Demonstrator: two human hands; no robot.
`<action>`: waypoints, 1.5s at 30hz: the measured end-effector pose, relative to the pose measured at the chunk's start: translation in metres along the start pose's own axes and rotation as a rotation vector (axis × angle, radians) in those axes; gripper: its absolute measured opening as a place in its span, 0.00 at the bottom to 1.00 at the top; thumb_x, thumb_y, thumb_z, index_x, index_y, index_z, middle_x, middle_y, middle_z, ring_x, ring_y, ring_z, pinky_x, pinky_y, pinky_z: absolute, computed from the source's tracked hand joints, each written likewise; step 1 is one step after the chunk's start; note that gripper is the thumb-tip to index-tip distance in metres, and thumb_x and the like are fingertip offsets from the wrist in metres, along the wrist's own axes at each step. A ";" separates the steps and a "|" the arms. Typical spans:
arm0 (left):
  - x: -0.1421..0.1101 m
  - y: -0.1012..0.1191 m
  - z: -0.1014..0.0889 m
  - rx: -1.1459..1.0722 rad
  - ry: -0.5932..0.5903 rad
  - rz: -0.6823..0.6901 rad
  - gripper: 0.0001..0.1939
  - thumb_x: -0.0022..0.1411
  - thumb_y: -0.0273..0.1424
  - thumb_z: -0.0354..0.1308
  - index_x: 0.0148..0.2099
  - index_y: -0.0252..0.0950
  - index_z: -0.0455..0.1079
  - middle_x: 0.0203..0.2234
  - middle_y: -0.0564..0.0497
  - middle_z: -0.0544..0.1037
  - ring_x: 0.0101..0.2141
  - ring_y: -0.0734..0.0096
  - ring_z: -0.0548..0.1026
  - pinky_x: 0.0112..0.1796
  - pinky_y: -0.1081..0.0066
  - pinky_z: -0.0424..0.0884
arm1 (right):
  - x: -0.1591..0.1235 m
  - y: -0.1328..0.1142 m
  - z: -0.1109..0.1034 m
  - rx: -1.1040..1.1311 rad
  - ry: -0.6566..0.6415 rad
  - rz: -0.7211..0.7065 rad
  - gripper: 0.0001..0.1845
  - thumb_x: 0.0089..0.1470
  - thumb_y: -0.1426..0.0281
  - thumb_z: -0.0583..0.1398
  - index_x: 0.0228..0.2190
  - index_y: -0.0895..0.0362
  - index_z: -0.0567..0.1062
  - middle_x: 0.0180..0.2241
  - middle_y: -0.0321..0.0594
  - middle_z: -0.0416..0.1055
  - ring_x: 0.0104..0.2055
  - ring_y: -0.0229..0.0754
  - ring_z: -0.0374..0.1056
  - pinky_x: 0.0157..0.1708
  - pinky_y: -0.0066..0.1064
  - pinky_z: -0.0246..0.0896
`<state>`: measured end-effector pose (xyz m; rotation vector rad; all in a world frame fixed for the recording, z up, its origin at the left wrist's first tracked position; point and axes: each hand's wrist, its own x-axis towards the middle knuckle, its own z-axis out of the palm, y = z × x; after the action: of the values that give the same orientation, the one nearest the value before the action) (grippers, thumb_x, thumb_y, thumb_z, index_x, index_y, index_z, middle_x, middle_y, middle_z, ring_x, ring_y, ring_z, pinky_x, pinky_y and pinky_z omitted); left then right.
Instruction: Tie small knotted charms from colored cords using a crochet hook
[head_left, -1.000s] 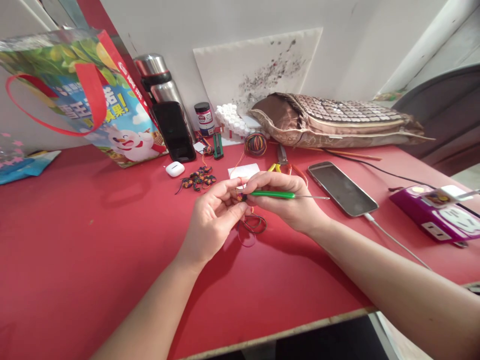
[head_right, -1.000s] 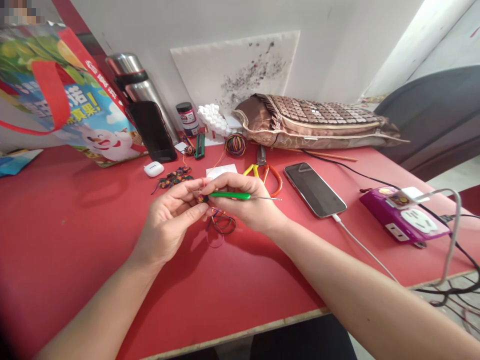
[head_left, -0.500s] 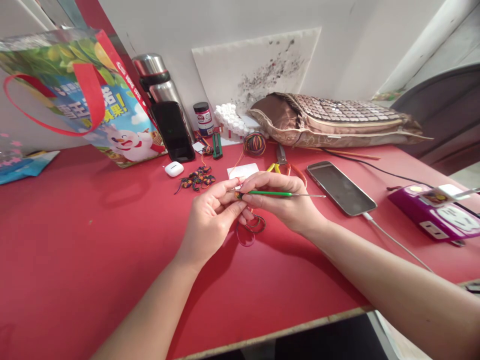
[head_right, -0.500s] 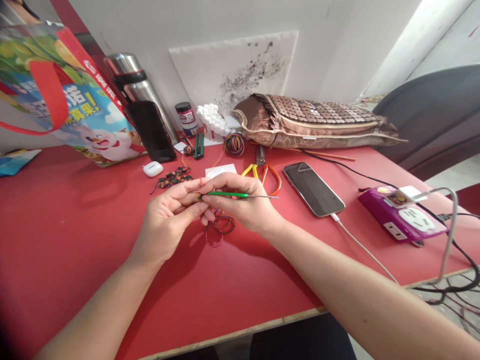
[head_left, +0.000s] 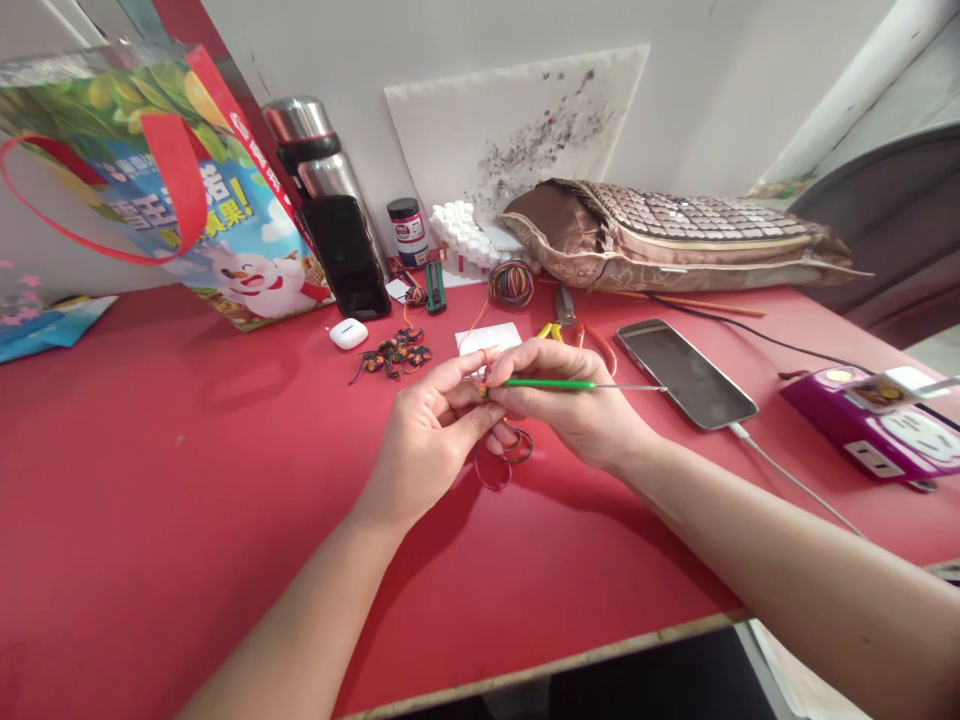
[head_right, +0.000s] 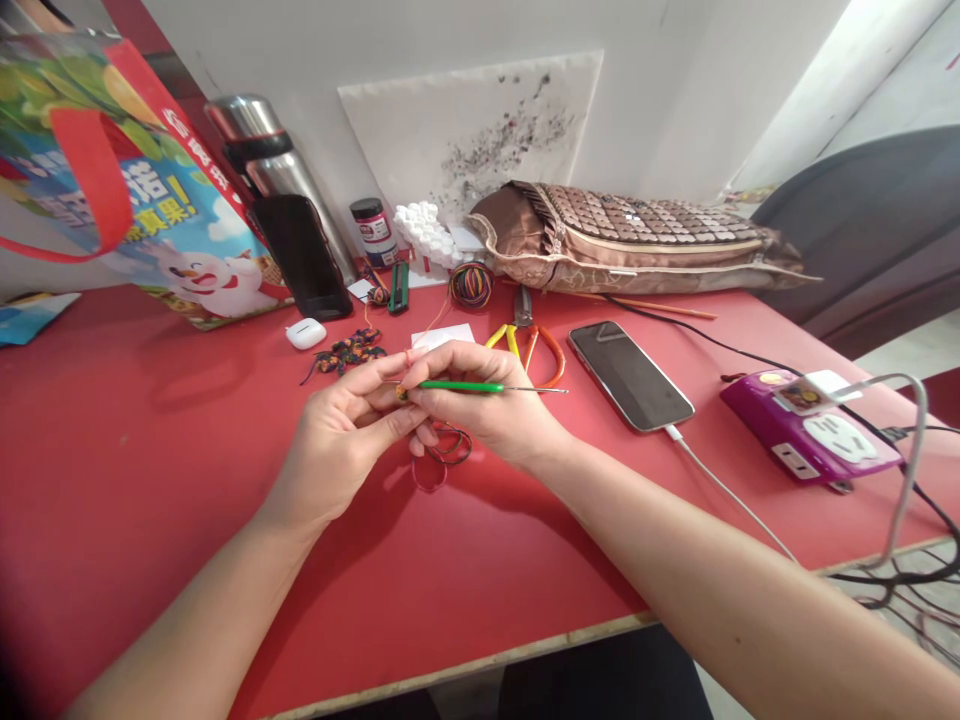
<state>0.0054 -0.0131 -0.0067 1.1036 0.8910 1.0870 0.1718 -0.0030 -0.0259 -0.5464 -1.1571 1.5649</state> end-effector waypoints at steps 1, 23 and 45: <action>0.000 0.000 -0.001 0.011 -0.001 0.011 0.23 0.54 0.25 0.75 0.52 0.34 0.80 0.28 0.52 0.84 0.24 0.69 0.81 0.27 0.71 0.78 | 0.000 -0.001 -0.001 -0.022 0.000 -0.018 0.09 0.55 0.68 0.74 0.32 0.56 0.79 0.24 0.33 0.77 0.24 0.39 0.76 0.25 0.31 0.73; 0.005 0.000 -0.004 -0.101 0.122 0.081 0.22 0.48 0.27 0.80 0.48 0.42 0.86 0.32 0.54 0.83 0.28 0.80 0.75 0.28 0.80 0.74 | -0.006 -0.003 -0.002 -0.624 0.081 -0.351 0.06 0.63 0.72 0.67 0.41 0.55 0.85 0.39 0.41 0.85 0.41 0.42 0.80 0.43 0.34 0.77; 0.007 -0.001 -0.003 -0.426 0.120 -0.048 0.24 0.43 0.20 0.79 0.46 0.33 0.85 0.25 0.55 0.82 0.27 0.81 0.79 0.34 0.81 0.78 | -0.004 0.009 -0.003 -0.324 0.069 -0.291 0.05 0.60 0.74 0.68 0.40 0.56 0.81 0.29 0.34 0.77 0.24 0.33 0.71 0.24 0.25 0.70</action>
<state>0.0048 -0.0054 -0.0080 0.6668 0.7299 1.2428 0.1710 -0.0048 -0.0361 -0.6079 -1.3796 1.1101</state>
